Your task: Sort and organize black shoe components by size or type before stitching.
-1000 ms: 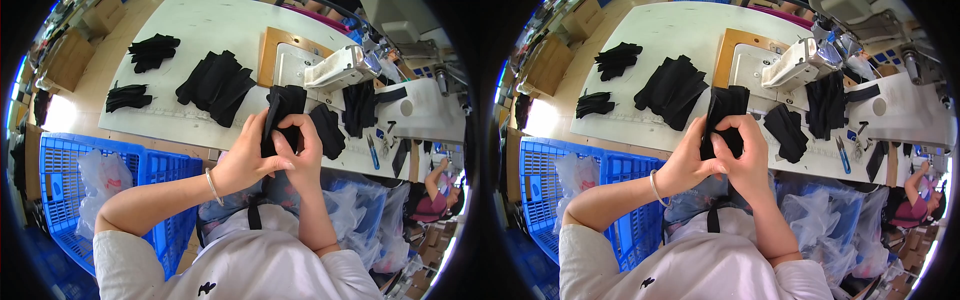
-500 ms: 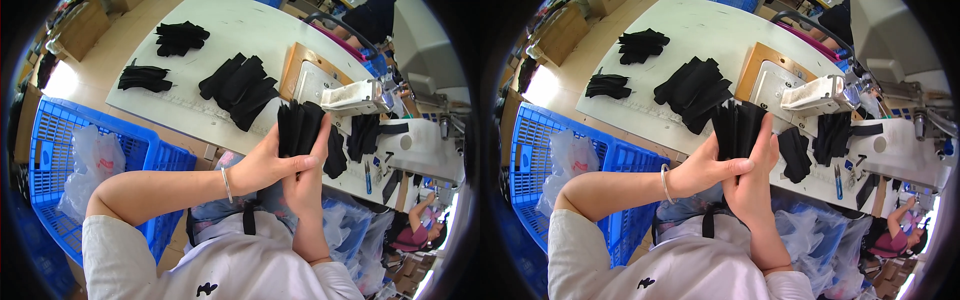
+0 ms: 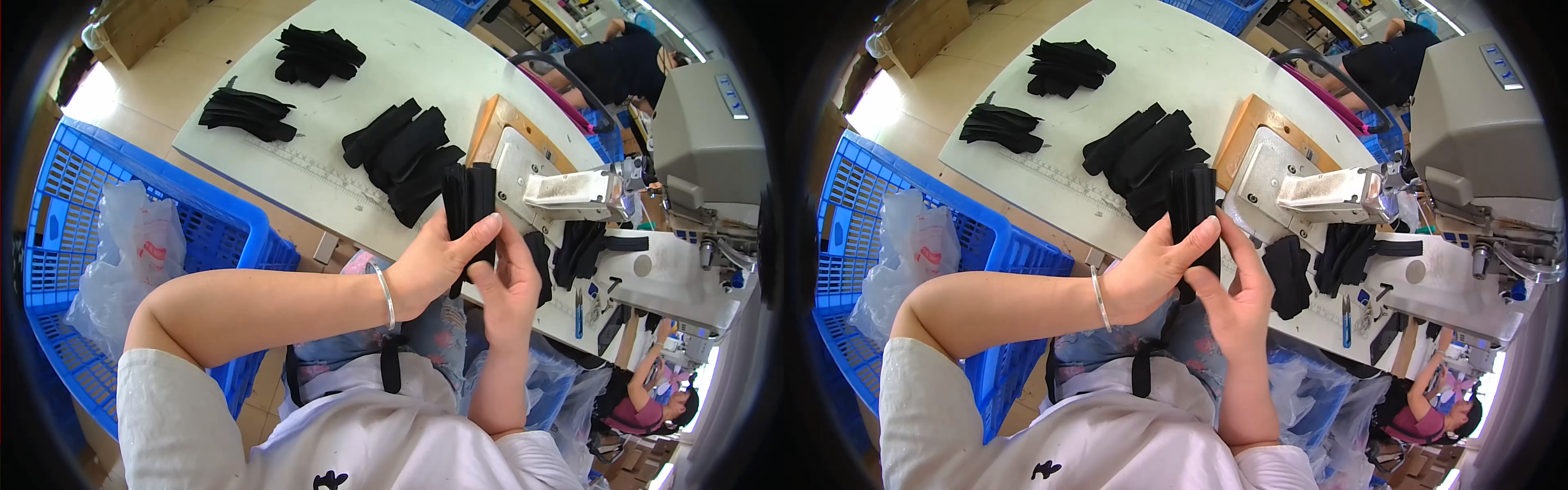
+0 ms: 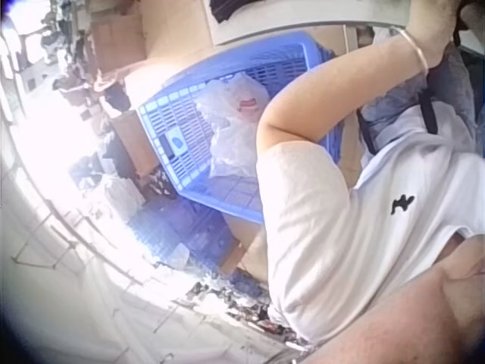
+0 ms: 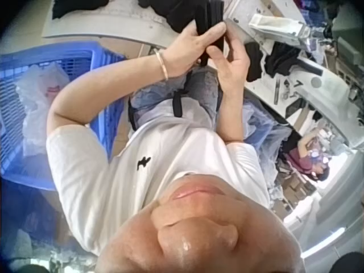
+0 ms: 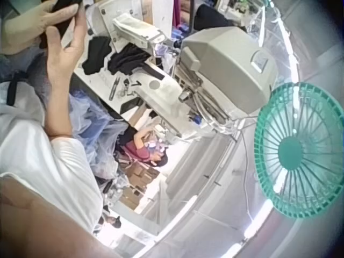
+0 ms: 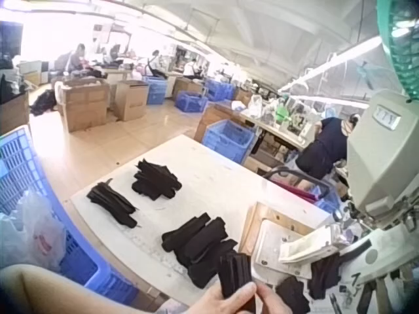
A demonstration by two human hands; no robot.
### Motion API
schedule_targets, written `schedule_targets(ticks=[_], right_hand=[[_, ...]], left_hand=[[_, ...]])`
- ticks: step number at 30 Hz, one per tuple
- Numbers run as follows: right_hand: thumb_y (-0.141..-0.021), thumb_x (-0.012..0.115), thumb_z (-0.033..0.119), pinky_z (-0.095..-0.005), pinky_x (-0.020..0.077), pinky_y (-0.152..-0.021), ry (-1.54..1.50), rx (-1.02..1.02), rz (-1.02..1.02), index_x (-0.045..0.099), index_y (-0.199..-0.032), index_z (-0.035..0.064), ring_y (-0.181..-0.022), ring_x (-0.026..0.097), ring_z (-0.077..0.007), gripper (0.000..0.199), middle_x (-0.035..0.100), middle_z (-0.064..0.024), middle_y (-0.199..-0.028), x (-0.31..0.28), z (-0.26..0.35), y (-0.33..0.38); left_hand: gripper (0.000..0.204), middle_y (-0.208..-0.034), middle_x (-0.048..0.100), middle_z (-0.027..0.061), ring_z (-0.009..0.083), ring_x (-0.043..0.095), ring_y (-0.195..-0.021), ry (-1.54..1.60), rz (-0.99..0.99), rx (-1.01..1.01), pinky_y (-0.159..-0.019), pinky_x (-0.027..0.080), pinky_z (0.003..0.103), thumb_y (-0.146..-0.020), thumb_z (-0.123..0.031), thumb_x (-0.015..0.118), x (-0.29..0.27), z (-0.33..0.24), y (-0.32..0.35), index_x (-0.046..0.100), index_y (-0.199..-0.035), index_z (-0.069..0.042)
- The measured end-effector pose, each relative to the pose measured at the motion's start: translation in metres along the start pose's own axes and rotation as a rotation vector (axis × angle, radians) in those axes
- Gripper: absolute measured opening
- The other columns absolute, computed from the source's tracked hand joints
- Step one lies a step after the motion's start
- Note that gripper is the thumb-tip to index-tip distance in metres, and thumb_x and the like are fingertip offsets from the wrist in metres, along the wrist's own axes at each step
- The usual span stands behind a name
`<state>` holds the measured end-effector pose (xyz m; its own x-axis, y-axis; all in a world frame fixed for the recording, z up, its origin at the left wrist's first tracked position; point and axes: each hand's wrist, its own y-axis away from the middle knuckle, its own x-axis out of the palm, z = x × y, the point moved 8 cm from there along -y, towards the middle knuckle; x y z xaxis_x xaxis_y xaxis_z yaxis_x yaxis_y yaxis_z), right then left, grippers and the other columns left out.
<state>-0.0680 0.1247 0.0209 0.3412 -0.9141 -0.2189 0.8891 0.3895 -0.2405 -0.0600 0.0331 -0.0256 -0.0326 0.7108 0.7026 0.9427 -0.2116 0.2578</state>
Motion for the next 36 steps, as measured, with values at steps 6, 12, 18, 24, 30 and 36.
schedule_targets(ticks=[6, 12, 18, 24, 30, 36], right_hand=[[-0.084, 0.072, 0.009, -0.0308, 0.0408, -0.097, 0.003, 0.106, -0.043, 0.055, -0.128, -0.0012, -0.107, 0.054, -0.0162, 0.048, 0.055, -0.0075, -0.116, -0.005, -0.005, -0.002], [-0.087, 0.067, 0.003, -0.0270, 0.0454, -0.089, 0.012, 0.190, -0.130, 0.058, -0.123, -0.0029, -0.097, 0.057, -0.0124, 0.038, 0.057, -0.0049, -0.107, -0.017, -0.005, 0.000], [-0.088, 0.059, -0.001, -0.0223, 0.0475, -0.074, 0.142, 0.011, -0.284, 0.058, -0.120, -0.0047, -0.087, 0.058, -0.0088, 0.031, 0.055, -0.0035, -0.103, -0.032, 0.002, 0.005], [-0.091, 0.056, 0.001, -0.0243, 0.0540, -0.073, -0.019, 0.153, -0.304, 0.054, -0.124, -0.0061, -0.088, 0.062, -0.0121, 0.035, 0.060, -0.0071, -0.106, -0.028, -0.016, 0.010], [-0.088, 0.058, 0.002, -0.0268, 0.0511, -0.073, 0.280, 0.060, -0.322, 0.057, -0.124, -0.0013, -0.087, 0.061, -0.0157, 0.036, 0.060, -0.0079, -0.104, -0.027, -0.006, 0.007], [-0.082, 0.061, 0.002, -0.0303, 0.0464, -0.082, 0.515, -0.064, 0.030, 0.065, -0.114, 0.0012, -0.092, 0.060, -0.0229, 0.031, 0.061, -0.0110, -0.102, -0.004, 0.005, -0.004]], left_hand=[[0.041, -0.103, 0.054, 0.0015, 0.0085, 0.052, -0.094, -0.033, 0.086, 0.066, -0.072, 0.048, 0.026, -0.095, -0.039, 0.058, 0.004, -0.001, -0.002, 0.043, -0.119, -0.009], [0.034, -0.101, 0.056, 0.0022, 0.0104, 0.056, -0.091, 0.123, 0.098, 0.028, -0.075, 0.049, 0.028, -0.096, -0.030, 0.059, 0.013, -0.004, -0.002, 0.047, -0.117, -0.007], [0.024, -0.094, 0.059, 0.0038, 0.0134, 0.061, -0.092, 0.027, 0.191, -0.024, -0.079, 0.052, 0.031, -0.094, -0.022, 0.062, 0.012, 0.007, -0.001, 0.054, -0.110, -0.005], [0.016, -0.096, 0.061, 0.0048, 0.0151, 0.061, -0.091, 0.099, 0.023, -0.016, -0.081, 0.054, 0.033, -0.094, -0.016, 0.062, -0.004, 0.015, -0.007, 0.057, -0.103, -0.003], [0.025, -0.101, 0.058, 0.0033, 0.0127, 0.058, -0.095, 0.065, 0.039, -0.008, -0.081, 0.052, 0.032, -0.093, -0.015, 0.063, 0.004, 0.009, -0.003, 0.052, -0.112, -0.005], [0.025, -0.098, 0.056, 0.0032, 0.0101, 0.055, -0.088, -0.007, -0.063, 0.046, -0.075, 0.049, 0.026, -0.093, -0.017, 0.063, -0.012, 0.006, -0.005, 0.049, -0.110, -0.006]])
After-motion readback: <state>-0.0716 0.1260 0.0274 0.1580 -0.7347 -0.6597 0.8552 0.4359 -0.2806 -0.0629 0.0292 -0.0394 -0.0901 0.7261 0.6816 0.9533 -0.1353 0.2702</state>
